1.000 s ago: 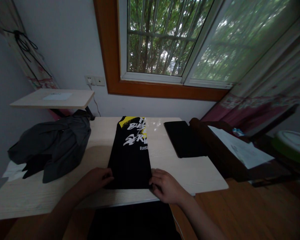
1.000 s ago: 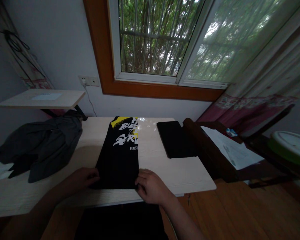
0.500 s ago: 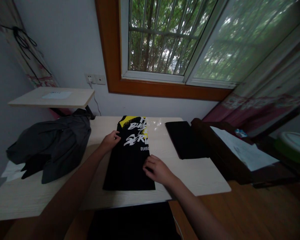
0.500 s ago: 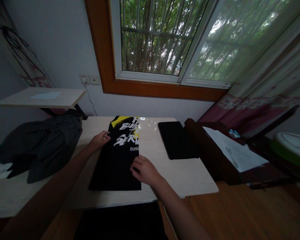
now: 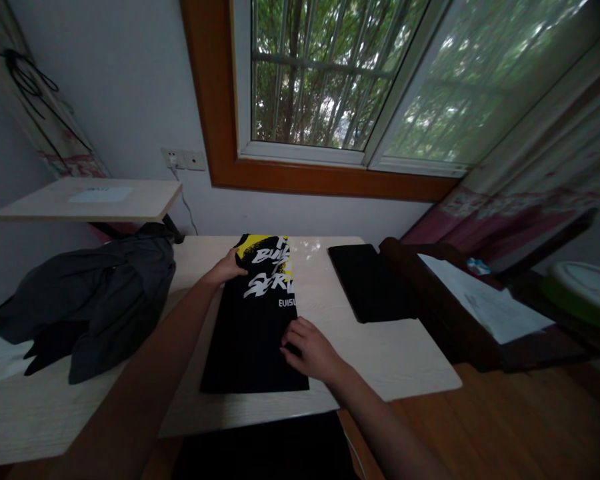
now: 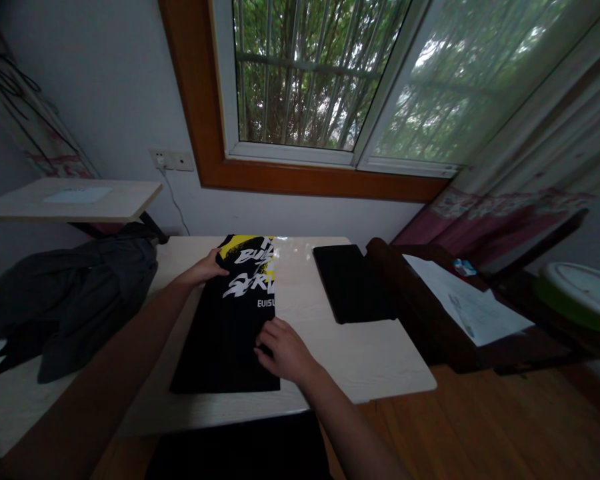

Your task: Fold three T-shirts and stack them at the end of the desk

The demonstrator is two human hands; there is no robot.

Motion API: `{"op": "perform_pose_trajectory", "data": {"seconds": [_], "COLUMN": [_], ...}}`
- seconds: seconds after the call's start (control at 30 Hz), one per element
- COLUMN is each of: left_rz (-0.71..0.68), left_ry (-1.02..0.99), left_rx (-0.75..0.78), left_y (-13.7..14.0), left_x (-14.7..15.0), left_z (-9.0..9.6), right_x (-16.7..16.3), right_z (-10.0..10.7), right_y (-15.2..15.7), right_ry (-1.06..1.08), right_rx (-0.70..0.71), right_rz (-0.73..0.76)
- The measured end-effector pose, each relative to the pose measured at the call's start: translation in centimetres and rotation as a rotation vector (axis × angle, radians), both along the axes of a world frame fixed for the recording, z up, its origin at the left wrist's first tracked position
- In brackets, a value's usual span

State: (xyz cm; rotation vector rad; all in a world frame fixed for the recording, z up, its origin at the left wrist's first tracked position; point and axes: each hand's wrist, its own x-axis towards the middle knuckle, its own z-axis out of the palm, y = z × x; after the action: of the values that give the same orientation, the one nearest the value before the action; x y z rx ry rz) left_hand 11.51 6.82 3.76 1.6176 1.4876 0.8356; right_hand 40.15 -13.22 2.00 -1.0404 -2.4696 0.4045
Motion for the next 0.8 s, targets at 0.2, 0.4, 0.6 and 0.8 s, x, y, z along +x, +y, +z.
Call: {"op": "perform_pose_trajectory", "data": {"seconds": [0.2, 0.4, 0.6, 0.8], "left_rz": [0.113, 0.171, 0.162, -0.044], "left_ry": [0.144, 0.220, 0.269, 0.163], "left_rx": [0.017, 0.053, 0.081, -0.079], "left_y": [-0.3, -1.2, -2.9, -6.3], "left_x": [-1.8, -2.0, -1.6, -3.0], "left_z": [-0.4, -1.5, -2.0, -1.9], "right_x": [-0.1, 0.0, -0.1, -0.1], "right_z": [0.3, 0.7, 0.6, 0.8], "right_y": [-0.1, -0.3, -0.9, -1.1], "right_ry": [-0.035, -0.092, -0.109, -0.100], "right_rx": [0.006, -0.010, -0.039, -0.042], "right_rz": [0.019, 0.070, 0.116, 0.113]}}
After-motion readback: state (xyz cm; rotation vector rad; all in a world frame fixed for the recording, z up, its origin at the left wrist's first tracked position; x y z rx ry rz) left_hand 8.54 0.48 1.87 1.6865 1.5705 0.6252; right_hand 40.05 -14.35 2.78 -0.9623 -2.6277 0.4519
